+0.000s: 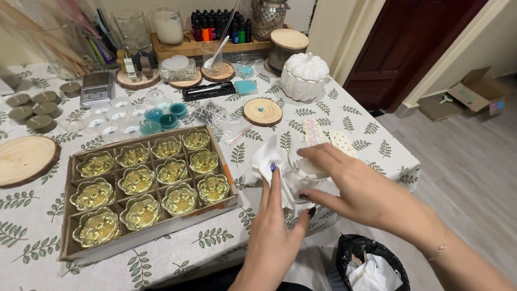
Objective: The person pours melted yellow wax from a metal pot into a tray of flower-shaped molds. They then use a paper towel to wipe the inside of a glass measuring cup, cleaning off residual wax.
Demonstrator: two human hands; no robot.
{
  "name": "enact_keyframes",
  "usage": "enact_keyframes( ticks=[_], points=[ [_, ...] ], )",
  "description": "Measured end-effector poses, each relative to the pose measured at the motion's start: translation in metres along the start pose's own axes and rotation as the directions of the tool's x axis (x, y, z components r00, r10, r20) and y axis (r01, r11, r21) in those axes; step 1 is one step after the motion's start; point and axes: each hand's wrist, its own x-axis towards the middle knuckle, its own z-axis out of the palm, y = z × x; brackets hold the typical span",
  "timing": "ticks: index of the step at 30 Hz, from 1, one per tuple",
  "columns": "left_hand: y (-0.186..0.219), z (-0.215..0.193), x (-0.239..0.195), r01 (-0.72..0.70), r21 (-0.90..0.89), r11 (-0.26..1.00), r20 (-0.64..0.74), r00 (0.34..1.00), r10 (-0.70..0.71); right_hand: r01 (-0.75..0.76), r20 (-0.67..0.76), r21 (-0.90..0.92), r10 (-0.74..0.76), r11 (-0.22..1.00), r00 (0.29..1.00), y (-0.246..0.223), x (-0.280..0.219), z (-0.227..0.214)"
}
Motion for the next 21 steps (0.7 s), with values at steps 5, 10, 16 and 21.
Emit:
enact_keyframes(
  ticks=[5, 10, 16, 21],
  points=[
    [0.003, 0.004, -0.003, 0.090, -0.146, 0.985, 0.059, 0.995, -0.083, -0.264, 0.208, 0.022, 0.254, 0.964, 0.945, -0.001, 0.009, 0.010],
    [0.005, 0.001, -0.005, 0.054, -0.243, 0.969, 0.029, 0.998, -0.048, -0.190, 0.144, 0.133, 0.171, 0.973, 0.975, 0.004, 0.015, 0.013],
    [-0.002, 0.001, -0.005, 0.059, -0.248, 0.967, 0.043, 0.998, -0.050, -0.218, 0.046, 0.122, 0.214, 0.968, 0.976, 0.008, 0.016, 0.019],
    [-0.008, 0.002, -0.006, 0.110, -0.266, 0.958, 0.060, 0.993, -0.097, -0.165, 0.024, 0.135, 0.164, 0.977, 0.986, 0.009, 0.013, 0.020]
  ],
)
